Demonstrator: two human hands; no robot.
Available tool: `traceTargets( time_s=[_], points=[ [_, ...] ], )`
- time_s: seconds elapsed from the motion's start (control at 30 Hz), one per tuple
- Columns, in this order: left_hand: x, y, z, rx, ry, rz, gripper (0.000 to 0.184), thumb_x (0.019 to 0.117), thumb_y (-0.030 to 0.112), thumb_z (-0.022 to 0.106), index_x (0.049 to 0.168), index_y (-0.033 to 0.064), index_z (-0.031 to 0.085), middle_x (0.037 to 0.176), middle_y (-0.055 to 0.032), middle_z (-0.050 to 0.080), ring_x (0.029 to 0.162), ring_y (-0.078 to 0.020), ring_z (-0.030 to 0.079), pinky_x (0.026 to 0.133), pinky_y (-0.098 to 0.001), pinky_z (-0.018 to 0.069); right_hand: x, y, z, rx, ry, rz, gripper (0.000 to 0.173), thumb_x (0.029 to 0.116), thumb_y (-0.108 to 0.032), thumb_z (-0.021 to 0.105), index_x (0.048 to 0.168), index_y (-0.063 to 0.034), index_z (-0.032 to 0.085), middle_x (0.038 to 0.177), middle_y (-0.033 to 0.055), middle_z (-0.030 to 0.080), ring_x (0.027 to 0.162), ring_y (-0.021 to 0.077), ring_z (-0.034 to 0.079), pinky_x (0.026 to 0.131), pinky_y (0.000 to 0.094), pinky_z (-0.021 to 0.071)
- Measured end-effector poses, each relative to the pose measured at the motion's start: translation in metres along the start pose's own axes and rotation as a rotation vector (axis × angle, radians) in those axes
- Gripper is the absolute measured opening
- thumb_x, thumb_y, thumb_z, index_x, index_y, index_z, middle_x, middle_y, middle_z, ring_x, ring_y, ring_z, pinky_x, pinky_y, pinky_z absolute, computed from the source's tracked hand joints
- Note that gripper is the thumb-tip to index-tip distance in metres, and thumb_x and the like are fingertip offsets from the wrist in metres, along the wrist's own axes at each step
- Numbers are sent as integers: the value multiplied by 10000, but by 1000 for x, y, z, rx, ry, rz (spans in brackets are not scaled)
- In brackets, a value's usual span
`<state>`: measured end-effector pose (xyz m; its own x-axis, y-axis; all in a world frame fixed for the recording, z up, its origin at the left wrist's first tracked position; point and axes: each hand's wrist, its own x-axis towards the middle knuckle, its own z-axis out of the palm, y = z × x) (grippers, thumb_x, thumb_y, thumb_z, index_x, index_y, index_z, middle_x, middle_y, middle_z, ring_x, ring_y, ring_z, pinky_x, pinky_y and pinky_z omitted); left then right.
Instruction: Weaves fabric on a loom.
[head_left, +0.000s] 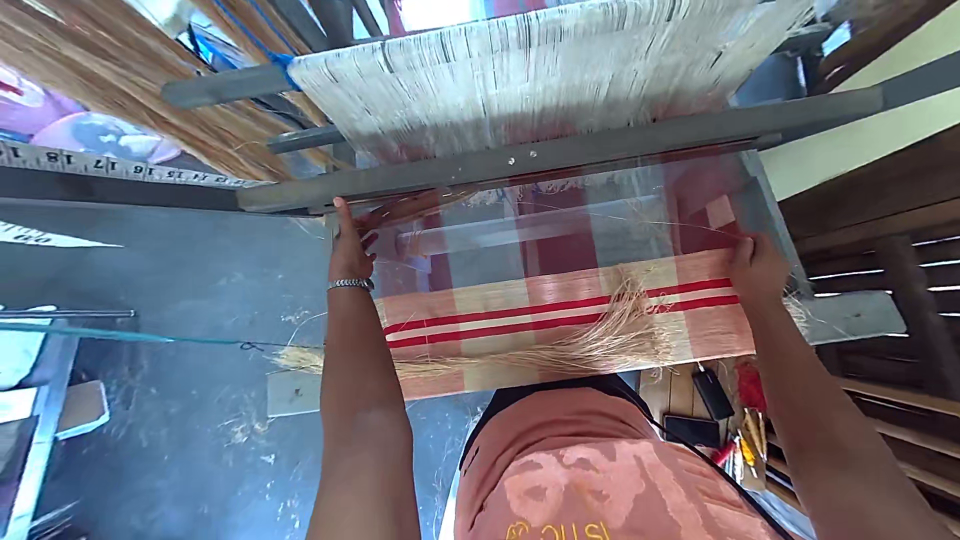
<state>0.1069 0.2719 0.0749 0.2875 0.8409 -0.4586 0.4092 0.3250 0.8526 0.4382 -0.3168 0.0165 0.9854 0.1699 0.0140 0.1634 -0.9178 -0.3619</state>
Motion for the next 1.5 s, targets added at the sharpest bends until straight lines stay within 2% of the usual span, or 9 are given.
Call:
traceTargets(
  time_s=[0.13,0.27,0.37,0.83,1.0,1.17,1.33,1.43,1.5],
  points=[
    [-3,-28,-8,-203,113,132,759,979,744,370,1430,162,554,1450,-68,568,1328,-256,525,1026,-572,444,-10,10,-1,1,23,-94,474,1075,-222,297,1321,69,578,1250,326,647,1220,497,603,1065,679,376],
    [-3,-62,-36,-448,453,384,529,1030,264,607,1434,23,366,1289,-170,522,1074,-260,626,836,-465,593,-8,7,2,-49,-23,-50,468,1083,-218,289,1351,47,567,1279,308,646,1247,466,601,1095,648,368],
    [-17,-78,-76,-441,606,455,536,989,75,605,1450,-4,342,1349,-205,482,1109,-283,624,842,-468,605,-9,6,1,-51,-36,-49,459,1086,-217,305,1376,36,554,1300,301,640,1270,456,590,1114,637,356],
    [-127,-111,-141,157,819,723,380,1031,128,546,1359,-34,441,1389,-196,443,1172,-187,564,922,-295,533,-6,7,-5,34,-153,-45,430,1097,-185,343,1410,32,541,1329,324,610,1284,467,575,1081,619,420],
    [-136,-97,-84,597,578,901,278,1025,88,515,1220,-96,588,1417,-356,467,1294,-420,531,1047,-450,497,0,5,-14,107,-280,-32,431,1117,-193,330,1431,37,514,1359,340,579,1319,451,545,1104,608,398],
    [-99,-124,-79,873,341,847,331,1052,180,505,1338,32,582,1542,-219,432,1430,-389,430,1158,-560,389,-4,-6,-22,151,-347,93,413,1126,-194,334,1447,7,500,1355,345,574,1297,502,542,1059,687,406],
    [-166,-73,-135,443,596,612,439,1081,144,400,1393,-157,463,1402,-263,541,1314,-248,529,1124,-324,406,19,26,-29,300,-202,99,506,1106,-354,430,1477,-15,495,1443,273,547,1353,418,524,1127,614,404],
    [-198,-67,-163,133,362,593,481,1006,118,371,1335,-230,409,1300,-271,586,1216,-184,585,1064,-282,450,28,-35,-65,300,90,-48,636,1065,-429,478,1493,40,446,1495,304,482,1413,434,452,1186,563,356],
    [-224,-52,-121,-82,513,758,497,1063,143,459,1377,-226,348,1302,-239,576,1200,-175,597,1059,-311,482,32,-105,-74,334,182,-279,581,1074,-391,459,1473,31,472,1497,262,493,1428,373,447,1206,482,360]
  ],
)
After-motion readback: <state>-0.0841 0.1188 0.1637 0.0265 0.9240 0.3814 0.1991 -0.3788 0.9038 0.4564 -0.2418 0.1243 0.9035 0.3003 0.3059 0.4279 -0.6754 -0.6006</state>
